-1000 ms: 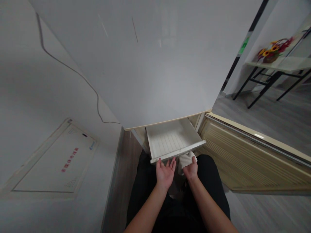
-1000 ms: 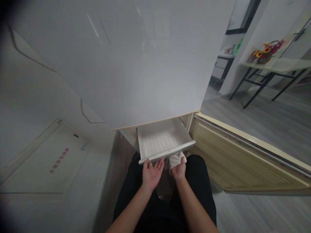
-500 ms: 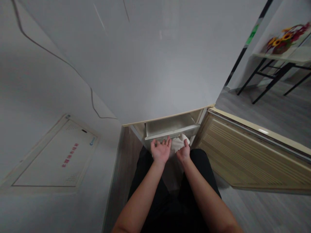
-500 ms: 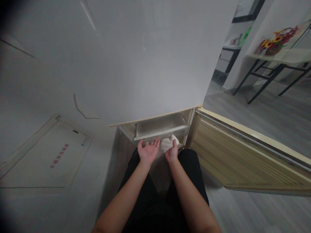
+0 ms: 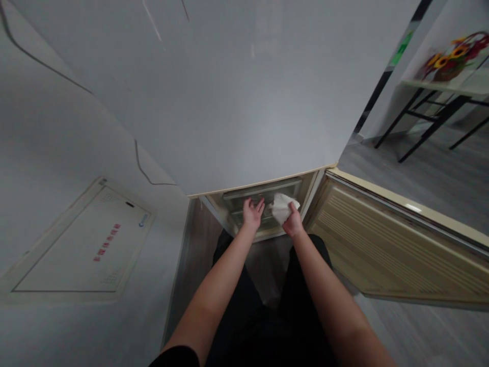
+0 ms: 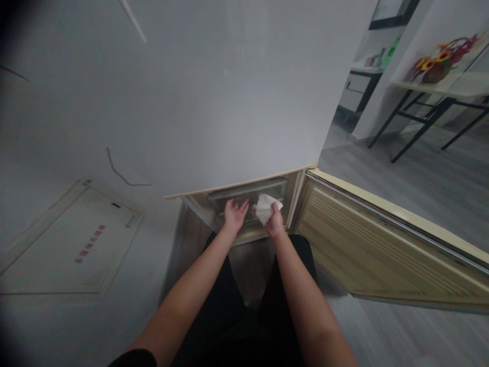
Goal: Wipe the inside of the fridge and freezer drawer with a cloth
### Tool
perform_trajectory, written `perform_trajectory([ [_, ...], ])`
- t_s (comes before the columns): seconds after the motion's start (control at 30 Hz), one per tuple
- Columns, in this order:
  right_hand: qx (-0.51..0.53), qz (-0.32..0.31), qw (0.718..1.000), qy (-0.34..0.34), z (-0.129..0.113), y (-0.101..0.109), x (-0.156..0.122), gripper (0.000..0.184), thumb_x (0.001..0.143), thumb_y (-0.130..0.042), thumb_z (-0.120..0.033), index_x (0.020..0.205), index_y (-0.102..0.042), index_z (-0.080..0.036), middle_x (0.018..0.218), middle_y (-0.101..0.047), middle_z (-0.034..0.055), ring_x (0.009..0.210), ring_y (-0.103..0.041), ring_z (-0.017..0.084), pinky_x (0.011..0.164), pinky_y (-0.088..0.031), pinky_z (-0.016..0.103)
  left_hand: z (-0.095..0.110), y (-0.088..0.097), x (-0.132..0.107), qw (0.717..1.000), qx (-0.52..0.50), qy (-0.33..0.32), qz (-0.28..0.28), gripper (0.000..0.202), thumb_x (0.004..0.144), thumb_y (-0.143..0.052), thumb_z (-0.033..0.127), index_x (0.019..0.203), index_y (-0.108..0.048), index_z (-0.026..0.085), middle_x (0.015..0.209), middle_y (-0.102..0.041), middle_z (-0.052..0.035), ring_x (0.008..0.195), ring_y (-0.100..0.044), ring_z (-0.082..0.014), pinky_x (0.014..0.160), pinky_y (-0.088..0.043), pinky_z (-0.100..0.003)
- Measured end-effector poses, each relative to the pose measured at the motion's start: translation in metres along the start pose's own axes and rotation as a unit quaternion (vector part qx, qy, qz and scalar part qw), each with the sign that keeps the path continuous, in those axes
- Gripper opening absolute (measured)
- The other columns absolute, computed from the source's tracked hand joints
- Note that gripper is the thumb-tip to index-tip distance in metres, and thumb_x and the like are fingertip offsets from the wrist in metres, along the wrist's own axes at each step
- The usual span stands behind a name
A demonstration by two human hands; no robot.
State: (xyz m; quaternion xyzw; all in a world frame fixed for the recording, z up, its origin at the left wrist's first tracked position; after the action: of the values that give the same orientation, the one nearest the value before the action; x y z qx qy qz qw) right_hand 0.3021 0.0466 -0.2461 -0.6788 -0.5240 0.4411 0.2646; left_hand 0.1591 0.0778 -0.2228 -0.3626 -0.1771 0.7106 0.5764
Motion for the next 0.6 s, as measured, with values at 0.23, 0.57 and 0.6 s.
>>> perform_trajectory([
  [0.23,-0.072,0.094,0.991,-0.068,0.055,0.070,-0.053,0.033,0.093,-0.054,-0.040,0.103,-0.070,-0.014,0.092,-0.077,0.0109,0.100,-0.074,0.023,0.098,-0.056,0.037,-0.086,0.052,-0.046,0.959,0.204,0.181,-0.079,0.044,0.074,-0.078,0.051,0.101,-0.070,0.018,0.103,-0.073,-0.0112,0.099,-0.070,-0.0256,0.090,-0.055,-0.036],
  [0.57,-0.452,0.210,0.863,0.084,0.019,0.097,-0.048,0.028,0.082,-0.057,-0.043,0.090,-0.063,-0.017,0.096,-0.071,0.0129,0.093,-0.066,0.027,0.090,-0.052,0.040,-0.047,0.083,-0.053,0.909,0.406,-0.009,-0.096,0.038,0.061,-0.085,0.046,0.069,-0.058,0.020,0.064,-0.052,0.0055,0.066,-0.050,-0.0135,0.065,-0.039,-0.025],
  [0.6,-0.471,0.218,0.847,0.111,0.018,0.094,-0.051,0.026,0.080,-0.059,-0.039,0.094,-0.062,-0.017,0.102,-0.069,0.0135,0.097,-0.064,0.027,0.095,-0.050,0.041,-0.043,0.084,-0.055,0.906,0.413,-0.027,-0.088,0.037,0.064,-0.083,0.046,0.070,-0.057,0.020,0.065,-0.051,0.0057,0.066,-0.048,-0.0134,0.064,-0.038,-0.024],
])
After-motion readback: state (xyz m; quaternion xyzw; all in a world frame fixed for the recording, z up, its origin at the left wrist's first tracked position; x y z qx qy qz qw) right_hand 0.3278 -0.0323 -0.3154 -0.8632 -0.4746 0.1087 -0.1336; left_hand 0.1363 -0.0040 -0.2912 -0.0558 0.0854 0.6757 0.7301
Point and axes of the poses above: each hand's wrist, its own x-axis towards the middle knuckle, its own y-axis out of the back of the hand, z = x × y, the point moved 5 cm from there along x, towards the middle knuckle
